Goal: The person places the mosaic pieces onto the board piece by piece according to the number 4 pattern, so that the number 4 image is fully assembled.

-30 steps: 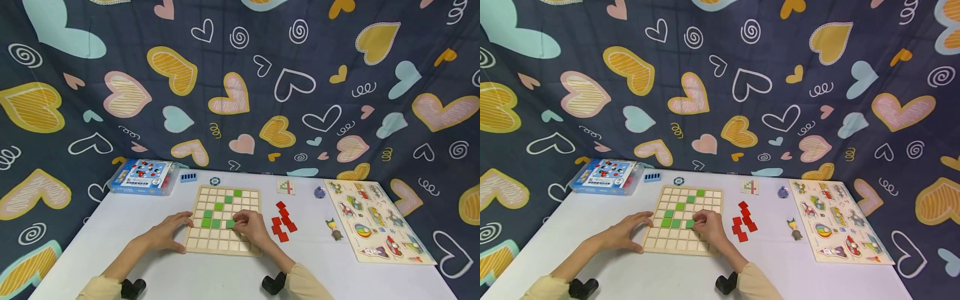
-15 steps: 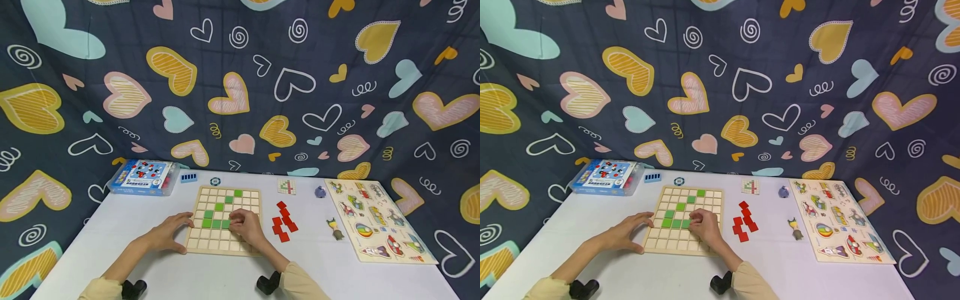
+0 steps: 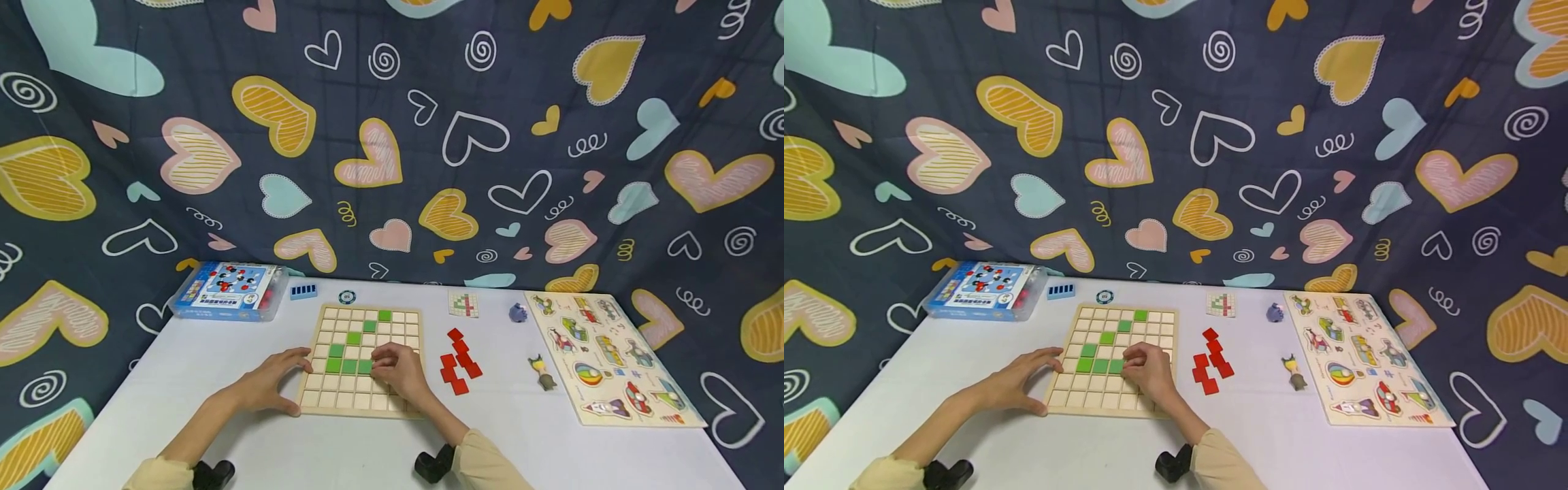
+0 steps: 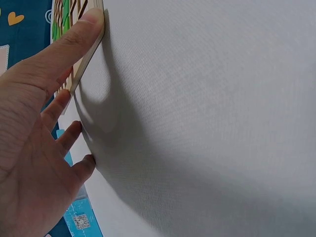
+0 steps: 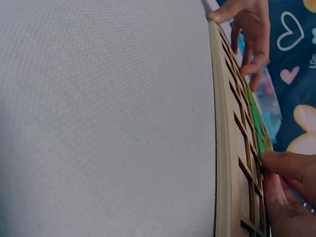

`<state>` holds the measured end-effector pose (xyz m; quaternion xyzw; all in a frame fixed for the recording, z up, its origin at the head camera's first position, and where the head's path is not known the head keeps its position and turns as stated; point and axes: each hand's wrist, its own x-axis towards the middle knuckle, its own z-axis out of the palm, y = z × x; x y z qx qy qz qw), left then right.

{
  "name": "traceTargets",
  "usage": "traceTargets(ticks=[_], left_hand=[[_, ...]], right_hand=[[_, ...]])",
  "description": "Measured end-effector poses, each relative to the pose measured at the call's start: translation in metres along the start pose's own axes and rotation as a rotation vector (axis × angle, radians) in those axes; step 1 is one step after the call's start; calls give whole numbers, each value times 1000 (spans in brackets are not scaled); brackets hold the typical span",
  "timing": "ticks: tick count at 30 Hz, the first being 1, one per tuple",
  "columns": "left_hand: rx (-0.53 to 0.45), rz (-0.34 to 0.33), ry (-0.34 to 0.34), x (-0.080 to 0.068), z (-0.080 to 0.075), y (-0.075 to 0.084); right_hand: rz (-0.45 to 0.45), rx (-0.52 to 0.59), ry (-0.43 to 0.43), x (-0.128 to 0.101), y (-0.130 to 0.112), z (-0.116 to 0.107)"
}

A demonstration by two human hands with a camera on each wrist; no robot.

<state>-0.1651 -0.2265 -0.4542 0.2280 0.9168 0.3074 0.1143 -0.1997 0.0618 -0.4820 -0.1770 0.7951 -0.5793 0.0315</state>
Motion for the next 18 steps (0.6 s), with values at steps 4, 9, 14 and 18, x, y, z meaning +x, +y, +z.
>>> traceTargets(ticks=[4, 9, 14, 18], left_hand=[[7, 25, 5, 0, 0, 0], [6, 32, 7, 1, 0, 1], [6, 8, 1, 0, 0, 2], [9, 4, 2, 0, 0, 2]], right_hand=[[12, 22, 0, -1, 0, -1], [4, 79, -6, -3, 1, -4], [37, 97, -18, -5, -1, -7], [56, 66, -15, -6, -1, -12]])
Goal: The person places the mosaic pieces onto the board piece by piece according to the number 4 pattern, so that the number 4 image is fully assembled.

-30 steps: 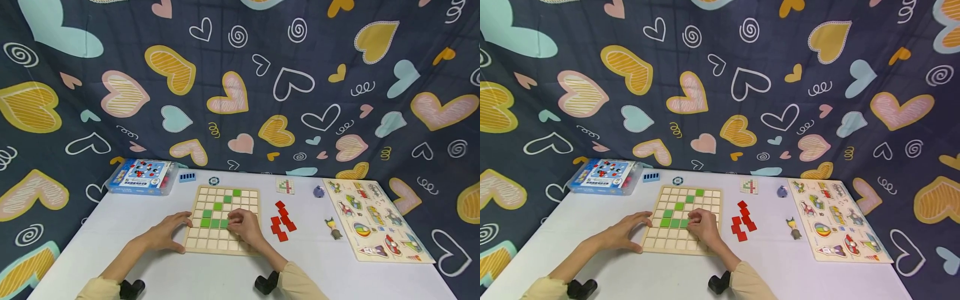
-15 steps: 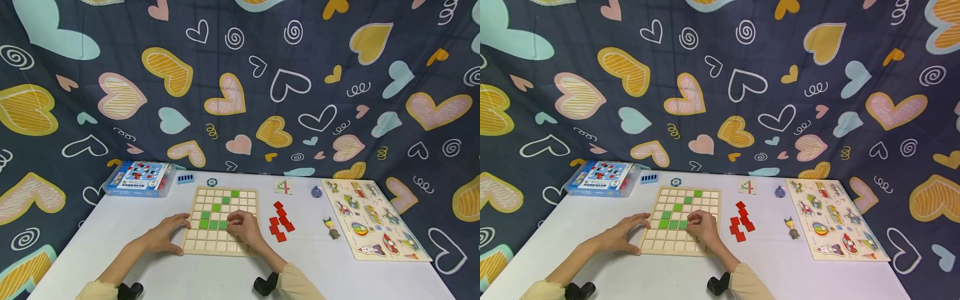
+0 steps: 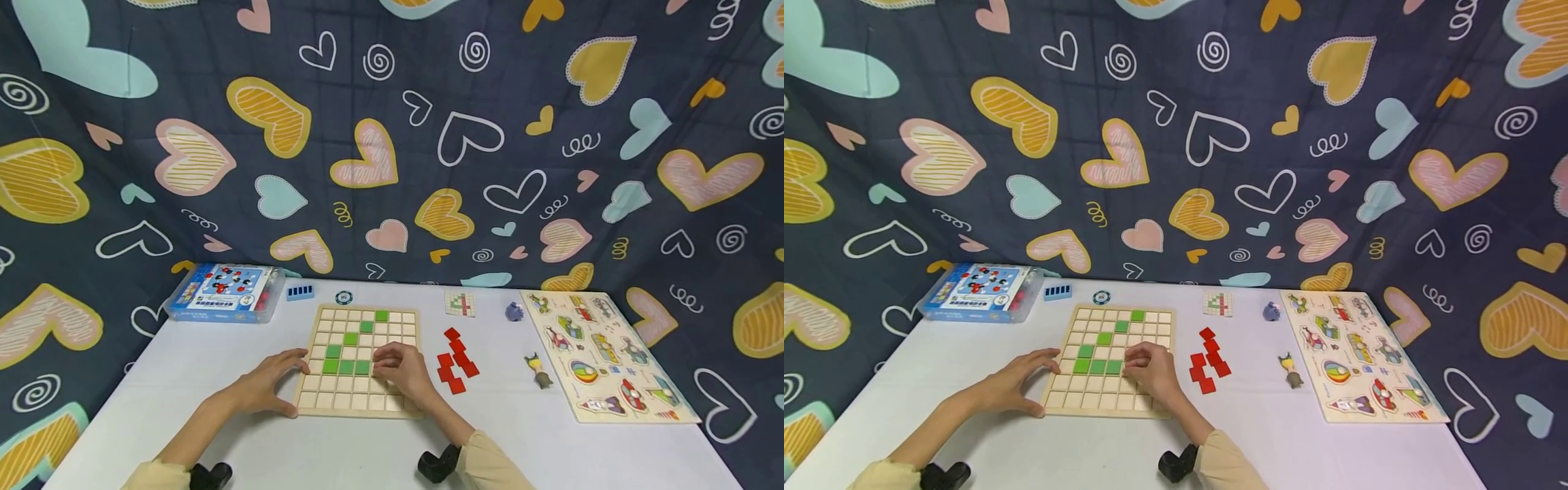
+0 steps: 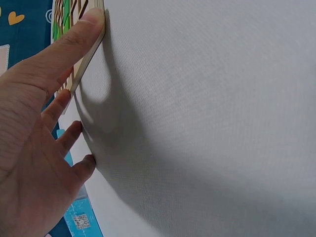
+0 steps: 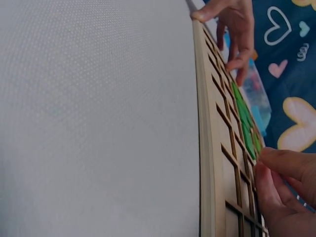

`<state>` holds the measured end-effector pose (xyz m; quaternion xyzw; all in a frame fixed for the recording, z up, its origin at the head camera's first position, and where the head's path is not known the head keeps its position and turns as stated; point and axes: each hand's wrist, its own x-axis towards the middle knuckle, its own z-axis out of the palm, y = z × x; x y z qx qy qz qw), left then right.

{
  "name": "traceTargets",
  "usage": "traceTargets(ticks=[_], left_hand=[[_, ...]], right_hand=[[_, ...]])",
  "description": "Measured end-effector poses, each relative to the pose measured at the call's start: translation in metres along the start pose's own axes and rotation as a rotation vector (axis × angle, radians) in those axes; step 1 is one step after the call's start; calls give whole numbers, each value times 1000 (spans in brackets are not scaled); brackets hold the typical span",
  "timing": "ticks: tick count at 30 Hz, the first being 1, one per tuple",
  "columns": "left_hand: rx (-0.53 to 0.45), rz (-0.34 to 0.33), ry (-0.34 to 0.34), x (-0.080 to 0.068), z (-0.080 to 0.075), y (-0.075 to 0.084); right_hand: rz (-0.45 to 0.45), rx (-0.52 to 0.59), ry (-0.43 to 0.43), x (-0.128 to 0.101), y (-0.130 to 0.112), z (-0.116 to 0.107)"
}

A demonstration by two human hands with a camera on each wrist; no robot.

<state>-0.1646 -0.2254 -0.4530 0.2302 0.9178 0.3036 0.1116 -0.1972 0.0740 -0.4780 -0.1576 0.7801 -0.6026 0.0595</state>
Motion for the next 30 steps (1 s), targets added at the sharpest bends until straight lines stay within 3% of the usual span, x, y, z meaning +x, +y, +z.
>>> traceTargets(ticks=[12, 16, 24, 30], left_hand=[[13, 12, 4, -1, 0, -1], [10, -7, -4, 0, 0, -1], [2, -13, -5, 1, 0, -2], [4, -7, 0, 0, 0, -1]], right_hand=[[26, 6, 38, -5, 4, -25], [27, 9, 62, -13, -10, -39], [114, 18, 186, -17, 9, -79], [158, -48, 226, -32, 13, -119]])
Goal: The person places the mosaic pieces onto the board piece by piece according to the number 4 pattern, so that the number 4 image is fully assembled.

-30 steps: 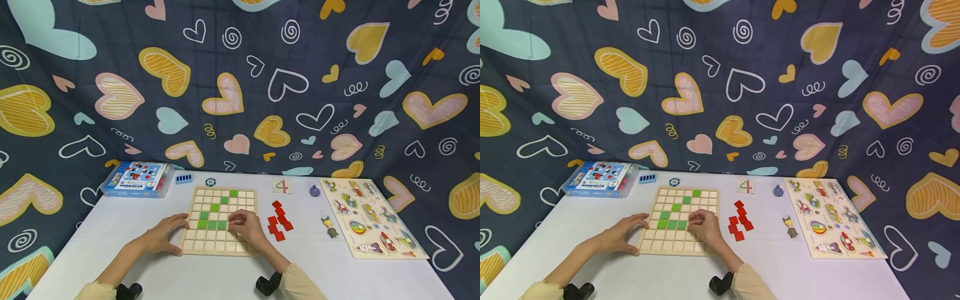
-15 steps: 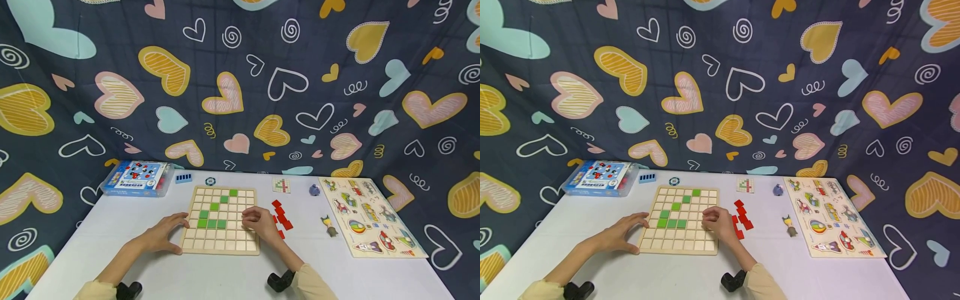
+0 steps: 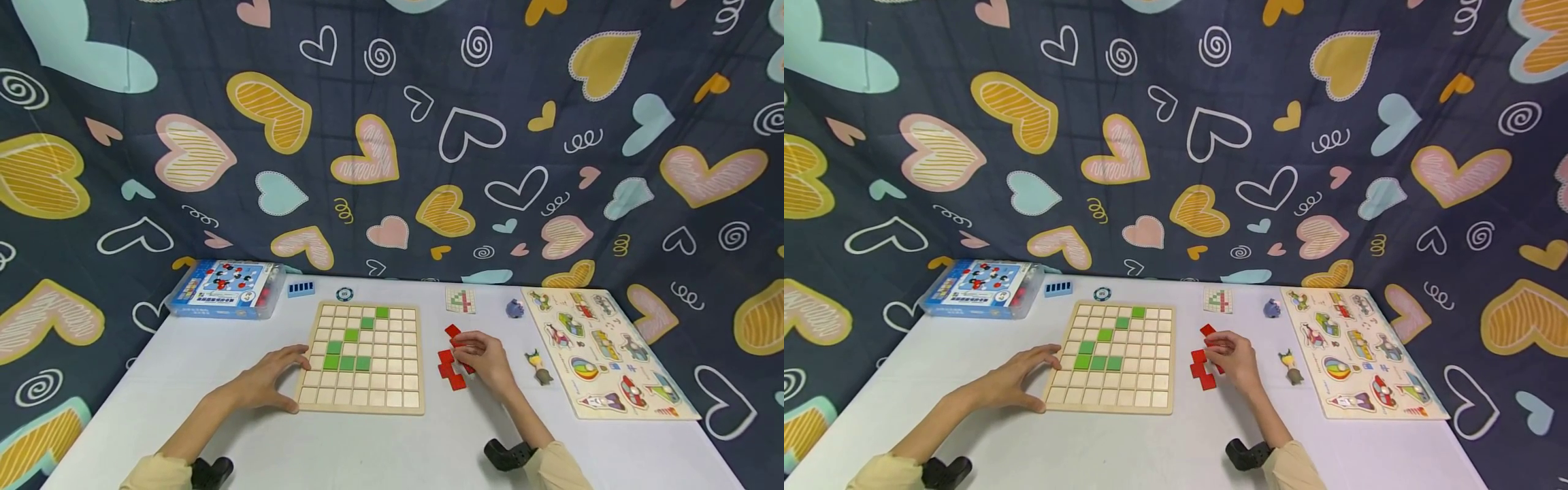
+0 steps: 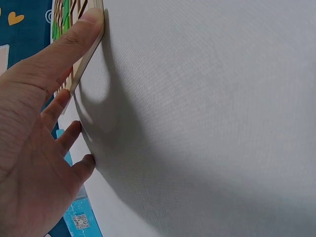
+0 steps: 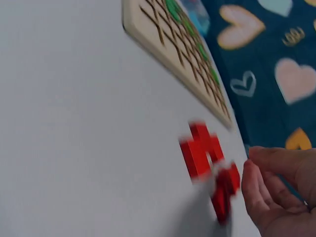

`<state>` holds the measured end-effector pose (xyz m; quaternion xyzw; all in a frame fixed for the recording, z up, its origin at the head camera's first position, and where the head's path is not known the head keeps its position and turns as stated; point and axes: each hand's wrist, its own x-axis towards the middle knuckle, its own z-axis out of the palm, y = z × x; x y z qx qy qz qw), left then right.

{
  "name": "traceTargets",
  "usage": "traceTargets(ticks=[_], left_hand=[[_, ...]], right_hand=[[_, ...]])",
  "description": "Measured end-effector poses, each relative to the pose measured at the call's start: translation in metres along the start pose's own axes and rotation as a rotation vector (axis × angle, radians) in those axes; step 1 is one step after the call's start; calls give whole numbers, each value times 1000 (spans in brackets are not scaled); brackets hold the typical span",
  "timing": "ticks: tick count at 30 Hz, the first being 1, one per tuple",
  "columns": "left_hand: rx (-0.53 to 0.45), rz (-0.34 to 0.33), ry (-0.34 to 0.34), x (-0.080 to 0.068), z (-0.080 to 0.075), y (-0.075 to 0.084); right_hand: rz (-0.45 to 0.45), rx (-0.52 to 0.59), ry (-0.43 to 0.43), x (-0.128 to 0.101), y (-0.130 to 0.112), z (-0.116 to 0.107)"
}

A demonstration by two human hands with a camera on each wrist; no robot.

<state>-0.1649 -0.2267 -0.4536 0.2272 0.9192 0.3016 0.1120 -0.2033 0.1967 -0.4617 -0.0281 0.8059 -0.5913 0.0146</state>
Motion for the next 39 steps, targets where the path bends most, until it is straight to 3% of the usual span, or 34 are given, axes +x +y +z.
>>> traceTargets(ticks=[4, 7, 11, 15, 26, 39], left_hand=[[-1, -8, -5, 1, 0, 1], [2, -13, -8, 1, 0, 1], [2, -13, -11, 1, 0, 2], [2, -8, -9, 1, -1, 2], [-7, -22, -11, 2, 0, 2], [-12, -10, -3, 2, 0, 2]], right_hand=[[-29, -53, 2, -5, 7, -26], [-28, -81, -52, -9, 11, -40], [-13, -105, -163, -12, 16, -48], [-12, -122, -204, -12, 20, -48], [-93, -225, -135, -12, 28, -43], [15, -84, -16, -16, 25, -39]])
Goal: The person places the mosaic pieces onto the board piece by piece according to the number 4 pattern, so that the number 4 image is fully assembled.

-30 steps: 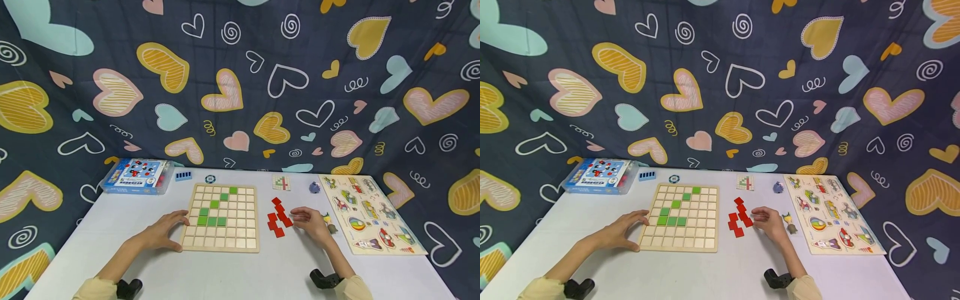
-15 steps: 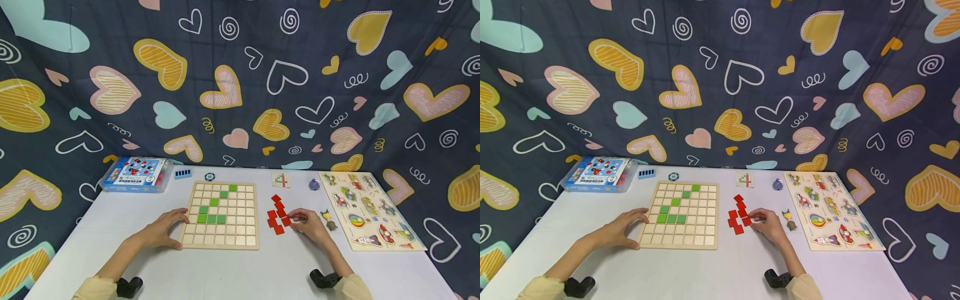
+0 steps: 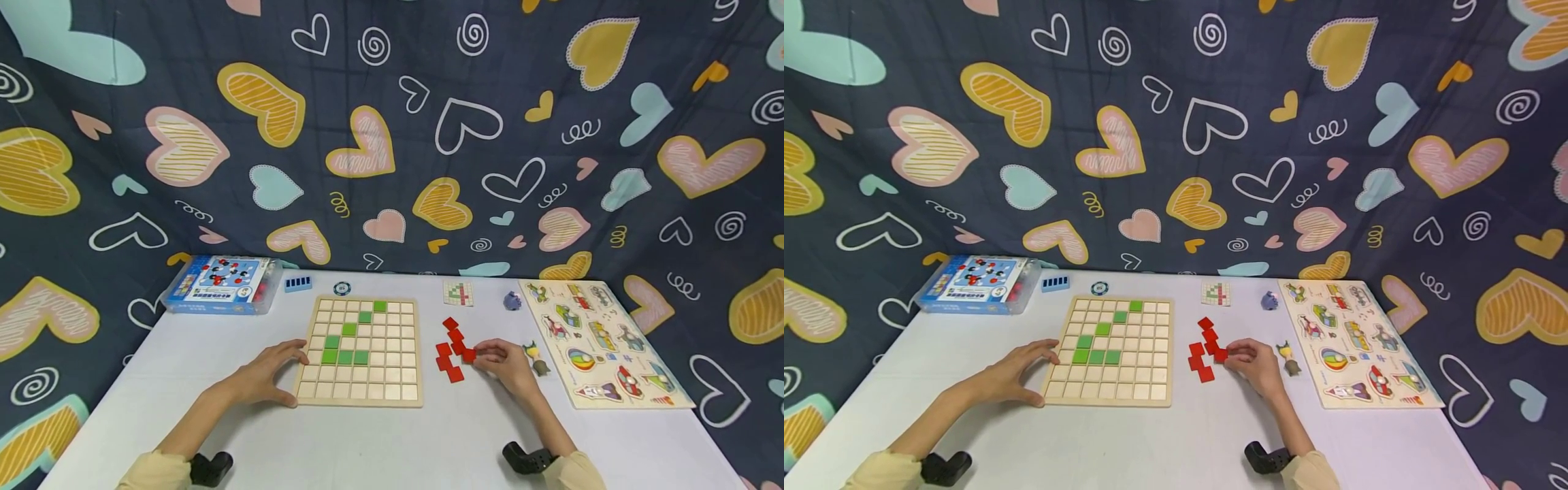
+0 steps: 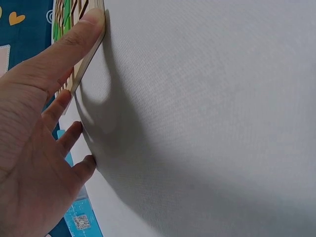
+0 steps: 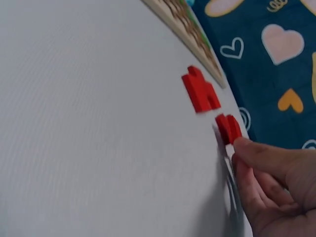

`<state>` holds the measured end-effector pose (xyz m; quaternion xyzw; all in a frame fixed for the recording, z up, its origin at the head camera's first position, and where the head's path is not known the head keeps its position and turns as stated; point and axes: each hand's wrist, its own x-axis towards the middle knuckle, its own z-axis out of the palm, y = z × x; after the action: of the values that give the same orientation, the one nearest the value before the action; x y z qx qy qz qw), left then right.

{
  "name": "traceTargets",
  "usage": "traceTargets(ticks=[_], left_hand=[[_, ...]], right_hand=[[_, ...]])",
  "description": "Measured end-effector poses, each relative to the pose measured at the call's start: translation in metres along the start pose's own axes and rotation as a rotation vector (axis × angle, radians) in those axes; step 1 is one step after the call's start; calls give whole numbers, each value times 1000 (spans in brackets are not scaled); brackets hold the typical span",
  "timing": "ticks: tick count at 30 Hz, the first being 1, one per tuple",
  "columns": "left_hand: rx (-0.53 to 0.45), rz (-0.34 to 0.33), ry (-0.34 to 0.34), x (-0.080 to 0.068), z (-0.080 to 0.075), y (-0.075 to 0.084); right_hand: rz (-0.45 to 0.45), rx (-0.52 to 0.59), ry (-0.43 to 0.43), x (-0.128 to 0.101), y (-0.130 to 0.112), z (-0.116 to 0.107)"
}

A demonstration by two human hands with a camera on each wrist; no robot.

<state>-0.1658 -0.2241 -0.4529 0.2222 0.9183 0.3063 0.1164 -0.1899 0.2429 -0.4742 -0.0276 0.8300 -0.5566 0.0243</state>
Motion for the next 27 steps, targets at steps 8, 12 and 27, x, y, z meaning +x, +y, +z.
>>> traceTargets(ticks=[8, 12, 27], left_hand=[[8, -4, 2, 0, -2, 0], [2, 8, 4, -1, -3, 1], [3, 13, 7, -1, 0, -1]], right_hand=[[54, 46, 42, 15, -15, 17], [66, 64, 48, 24, -24, 32], [-30, 100, 49, 61, -47, 103]])
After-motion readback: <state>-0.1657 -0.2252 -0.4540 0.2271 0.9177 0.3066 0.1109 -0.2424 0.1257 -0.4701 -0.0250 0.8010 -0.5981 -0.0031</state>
